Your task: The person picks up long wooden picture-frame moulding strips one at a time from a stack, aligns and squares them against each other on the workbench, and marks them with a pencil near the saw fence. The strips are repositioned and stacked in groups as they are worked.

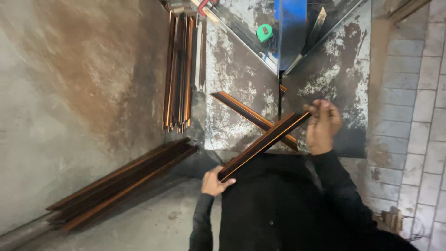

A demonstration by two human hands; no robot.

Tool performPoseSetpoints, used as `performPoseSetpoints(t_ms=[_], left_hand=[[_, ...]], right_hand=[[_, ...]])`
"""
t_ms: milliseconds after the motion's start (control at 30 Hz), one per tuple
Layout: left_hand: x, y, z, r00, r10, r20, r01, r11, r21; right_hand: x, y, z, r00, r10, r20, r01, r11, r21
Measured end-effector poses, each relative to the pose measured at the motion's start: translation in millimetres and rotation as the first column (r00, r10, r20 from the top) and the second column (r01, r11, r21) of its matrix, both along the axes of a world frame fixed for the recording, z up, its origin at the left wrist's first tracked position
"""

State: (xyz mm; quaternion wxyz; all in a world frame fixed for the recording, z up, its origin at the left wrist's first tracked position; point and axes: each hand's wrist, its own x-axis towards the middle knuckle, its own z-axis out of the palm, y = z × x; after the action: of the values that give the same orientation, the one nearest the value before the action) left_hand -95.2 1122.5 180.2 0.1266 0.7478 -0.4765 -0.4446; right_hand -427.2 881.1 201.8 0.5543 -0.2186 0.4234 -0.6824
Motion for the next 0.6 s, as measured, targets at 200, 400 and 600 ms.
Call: performPoseSetpoints(t_ms=[200, 400, 600], left_hand=[[24, 23, 1, 0.928, 0.013, 0.372, 0.001, 0.999, -0.039], [39, 53, -5, 0.906, 0.116, 0.408, -0.079, 0.991, -0.105], [45, 75, -7, 0.874, 0.119, 0.472, -0.111, 0.993, -0.044]], right_hand=[[-28, -72, -140, 0.651, 0.231, -0.723, -0.191, 0.972, 0.138], [37, -117, -190, -0.069, 0.168, -0.983, -0.349, 0.919, 0.181], [46, -127, -198, -0.225, 0.264, -0.938, -0.349, 0.877, 0.330]])
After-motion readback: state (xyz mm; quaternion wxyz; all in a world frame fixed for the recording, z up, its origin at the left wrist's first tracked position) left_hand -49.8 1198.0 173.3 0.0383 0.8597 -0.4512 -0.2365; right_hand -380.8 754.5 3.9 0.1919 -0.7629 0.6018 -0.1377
